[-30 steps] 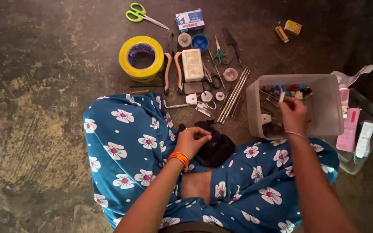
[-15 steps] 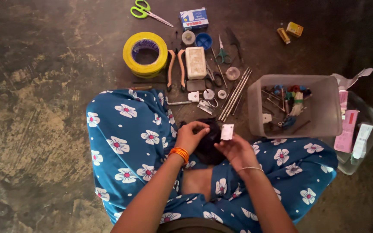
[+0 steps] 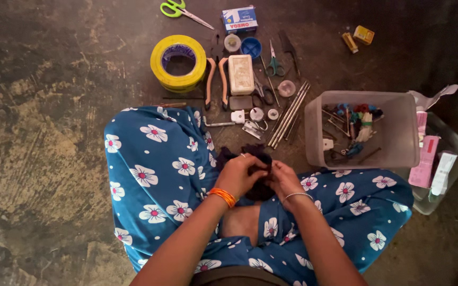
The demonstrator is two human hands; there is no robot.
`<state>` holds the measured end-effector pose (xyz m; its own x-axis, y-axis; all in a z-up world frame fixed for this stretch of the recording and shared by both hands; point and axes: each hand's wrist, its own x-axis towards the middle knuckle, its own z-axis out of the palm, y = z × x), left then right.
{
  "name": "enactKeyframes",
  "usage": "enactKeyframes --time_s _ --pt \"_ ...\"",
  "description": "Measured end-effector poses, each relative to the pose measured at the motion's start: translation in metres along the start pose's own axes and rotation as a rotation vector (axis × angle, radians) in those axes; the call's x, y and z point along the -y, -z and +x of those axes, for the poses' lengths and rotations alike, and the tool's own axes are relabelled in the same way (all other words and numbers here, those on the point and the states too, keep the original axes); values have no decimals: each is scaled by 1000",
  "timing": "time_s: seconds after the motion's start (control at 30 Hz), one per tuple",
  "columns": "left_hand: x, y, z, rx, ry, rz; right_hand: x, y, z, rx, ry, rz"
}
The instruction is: The person sits on the floor and uses a metal rod to manipulate a dark object, then picks up small white plastic components from a container and attaches them to the object. The person continues to handle the components and the object throughout the clip.
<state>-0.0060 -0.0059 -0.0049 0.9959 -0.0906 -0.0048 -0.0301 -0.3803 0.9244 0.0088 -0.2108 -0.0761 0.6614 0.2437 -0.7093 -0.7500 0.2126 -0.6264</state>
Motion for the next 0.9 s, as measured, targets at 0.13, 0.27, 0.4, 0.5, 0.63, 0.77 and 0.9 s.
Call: enactKeyframes --time_s 0.13,0.27,0.4,0.5,0.63,0.77,0.9 --pt "1 0 1 -41 63 -46 -17 15 18 29 22 -61" --pt "17 -7 7 -192 130 -90 -28 23 30 91 29 -122" --pt "35 -13 12 -312 270 -118 -12 9 9 200 22 -119" --pt "45 -15 15 -332 381 -294 4 -7 -6 24 39 40" --pt "55 -16 15 -224 333 -464 11 -10 -2 -77 110 71" --pt "55 -19 10 -97 294 -584 -8 0 20 -90 186 -84" --pt "48 -14 11 -51 333 -565 -14 3 24 -51 398 -223"
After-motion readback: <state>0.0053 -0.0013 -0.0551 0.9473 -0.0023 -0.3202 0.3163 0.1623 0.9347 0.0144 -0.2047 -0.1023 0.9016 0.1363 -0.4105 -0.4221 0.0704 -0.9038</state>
